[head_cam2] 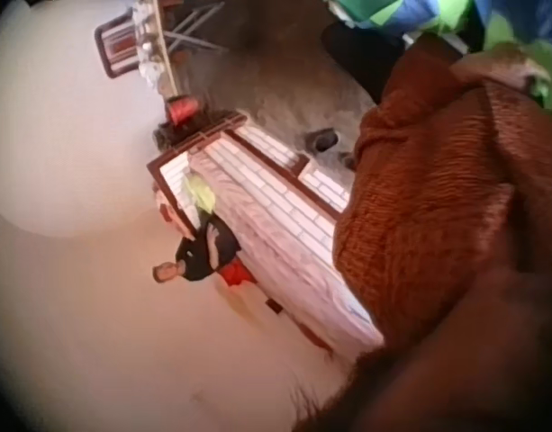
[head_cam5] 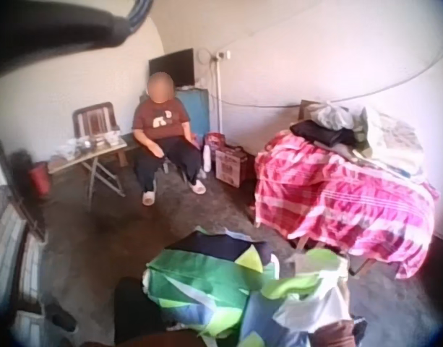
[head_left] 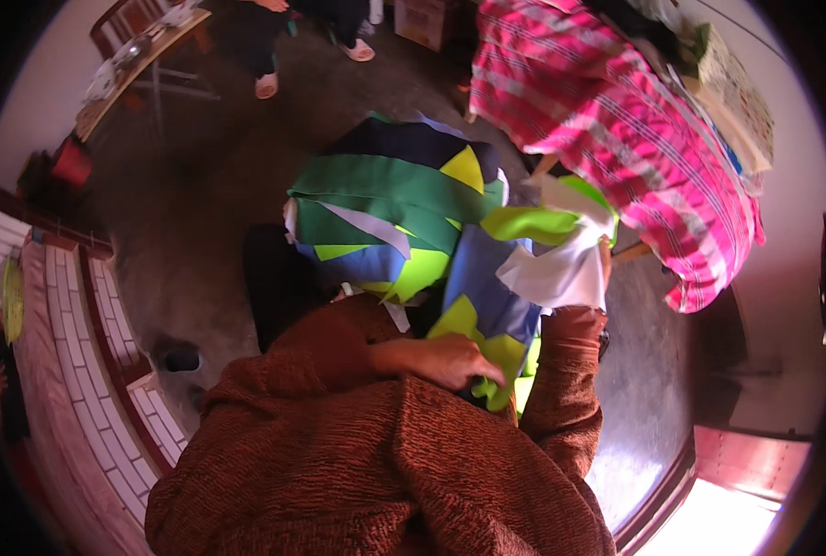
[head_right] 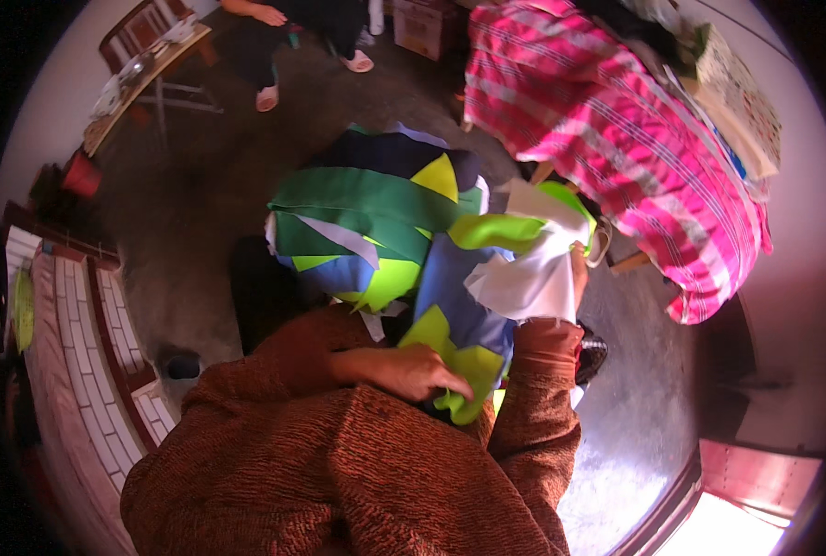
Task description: The person sits on the floor and folds various pieces of colorful fabric, stacking them into a neat pile on their lap. They handle the fabric pieces one by one, smoothing and aligning them before adding them to the stack.
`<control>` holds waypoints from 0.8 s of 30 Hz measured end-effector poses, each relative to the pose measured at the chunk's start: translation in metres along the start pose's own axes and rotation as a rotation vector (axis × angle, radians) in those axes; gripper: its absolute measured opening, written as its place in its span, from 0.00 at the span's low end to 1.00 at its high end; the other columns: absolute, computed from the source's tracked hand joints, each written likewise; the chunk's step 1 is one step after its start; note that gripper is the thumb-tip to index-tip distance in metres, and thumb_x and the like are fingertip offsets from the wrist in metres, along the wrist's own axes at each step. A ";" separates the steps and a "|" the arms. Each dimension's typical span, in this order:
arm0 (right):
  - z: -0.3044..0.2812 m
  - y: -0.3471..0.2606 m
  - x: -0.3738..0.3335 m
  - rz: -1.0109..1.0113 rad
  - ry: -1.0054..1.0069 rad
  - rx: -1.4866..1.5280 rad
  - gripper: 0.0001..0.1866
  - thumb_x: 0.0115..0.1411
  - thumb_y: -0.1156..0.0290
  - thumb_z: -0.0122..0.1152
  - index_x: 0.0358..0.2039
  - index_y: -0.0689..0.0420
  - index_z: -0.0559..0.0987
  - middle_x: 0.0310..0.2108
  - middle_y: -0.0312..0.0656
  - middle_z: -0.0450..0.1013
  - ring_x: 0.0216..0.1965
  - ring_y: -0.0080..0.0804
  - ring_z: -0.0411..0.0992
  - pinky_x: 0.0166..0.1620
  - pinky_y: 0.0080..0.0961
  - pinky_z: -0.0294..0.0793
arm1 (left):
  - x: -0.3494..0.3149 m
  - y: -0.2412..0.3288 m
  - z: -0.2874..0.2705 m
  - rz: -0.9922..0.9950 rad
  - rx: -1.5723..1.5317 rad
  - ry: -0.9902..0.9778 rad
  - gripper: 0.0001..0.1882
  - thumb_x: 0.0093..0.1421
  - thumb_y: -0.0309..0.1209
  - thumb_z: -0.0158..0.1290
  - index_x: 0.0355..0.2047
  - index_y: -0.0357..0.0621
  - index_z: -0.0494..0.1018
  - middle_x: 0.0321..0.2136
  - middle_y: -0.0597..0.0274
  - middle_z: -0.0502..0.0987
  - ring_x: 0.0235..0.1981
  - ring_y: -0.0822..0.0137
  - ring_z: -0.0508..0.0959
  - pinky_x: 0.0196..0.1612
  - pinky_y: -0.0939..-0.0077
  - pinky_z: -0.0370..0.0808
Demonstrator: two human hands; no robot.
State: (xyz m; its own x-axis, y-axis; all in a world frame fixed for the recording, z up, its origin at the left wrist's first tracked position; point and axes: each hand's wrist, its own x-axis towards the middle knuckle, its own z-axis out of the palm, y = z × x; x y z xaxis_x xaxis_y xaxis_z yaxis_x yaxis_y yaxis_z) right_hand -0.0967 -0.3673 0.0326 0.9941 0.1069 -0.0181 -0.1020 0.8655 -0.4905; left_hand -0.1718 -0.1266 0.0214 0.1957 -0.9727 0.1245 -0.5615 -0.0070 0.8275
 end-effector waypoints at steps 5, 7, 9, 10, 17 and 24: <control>0.025 0.055 0.018 -0.051 0.043 0.016 0.37 0.60 0.44 0.47 0.59 0.59 0.62 0.55 0.51 0.65 0.51 0.46 0.68 0.54 0.45 0.68 | 0.003 -0.025 0.026 0.010 0.031 -0.016 0.24 0.45 0.22 0.49 0.46 0.49 0.73 0.42 0.57 0.77 0.46 0.56 0.74 0.48 0.57 0.67; -0.005 0.094 0.006 0.047 0.102 -0.002 0.36 0.60 0.45 0.48 0.59 0.59 0.62 0.54 0.51 0.65 0.50 0.45 0.68 0.53 0.44 0.67 | -0.001 -0.023 0.017 -0.094 0.035 -0.176 0.25 0.45 0.22 0.50 0.47 0.48 0.72 0.45 0.57 0.75 0.48 0.57 0.73 0.50 0.55 0.64; -0.019 0.119 0.001 0.126 0.115 -0.017 0.35 0.60 0.45 0.48 0.58 0.59 0.63 0.52 0.50 0.65 0.49 0.45 0.68 0.52 0.43 0.67 | -0.011 -0.028 0.014 -0.124 0.052 -0.220 0.25 0.48 0.24 0.51 0.50 0.46 0.70 0.47 0.54 0.74 0.50 0.57 0.72 0.51 0.58 0.65; -0.021 0.120 -0.001 0.136 0.115 -0.030 0.35 0.60 0.45 0.48 0.58 0.59 0.63 0.52 0.50 0.65 0.48 0.44 0.68 0.52 0.43 0.67 | -0.016 -0.031 0.017 -0.068 -0.034 -0.169 0.24 0.50 0.26 0.52 0.50 0.45 0.70 0.48 0.54 0.74 0.50 0.57 0.72 0.51 0.59 0.66; -0.012 0.117 0.015 0.162 0.038 -0.107 0.33 0.60 0.47 0.48 0.56 0.60 0.64 0.48 0.48 0.65 0.44 0.42 0.66 0.48 0.41 0.66 | -0.060 0.019 -0.065 -0.203 -0.315 0.083 0.21 0.59 0.39 0.55 0.49 0.39 0.70 0.40 0.53 0.78 0.40 0.62 0.78 0.42 0.69 0.73; -0.020 0.131 0.004 0.223 0.039 -0.147 0.30 0.60 0.49 0.49 0.54 0.60 0.65 0.44 0.46 0.64 0.41 0.39 0.65 0.45 0.38 0.64 | -0.051 0.040 -0.093 -0.080 0.455 0.957 0.32 0.45 0.33 0.66 0.50 0.44 0.67 0.47 0.59 0.72 0.46 0.63 0.74 0.48 0.67 0.70</control>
State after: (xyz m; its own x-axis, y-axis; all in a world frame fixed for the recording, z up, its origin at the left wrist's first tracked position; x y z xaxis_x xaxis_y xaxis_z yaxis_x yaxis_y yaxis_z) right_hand -0.1057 -0.2633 -0.0497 0.9487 0.2655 -0.1716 -0.3147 0.7418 -0.5922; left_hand -0.1294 -0.0560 0.0993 0.6853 -0.3798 0.6214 -0.7282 -0.3414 0.5943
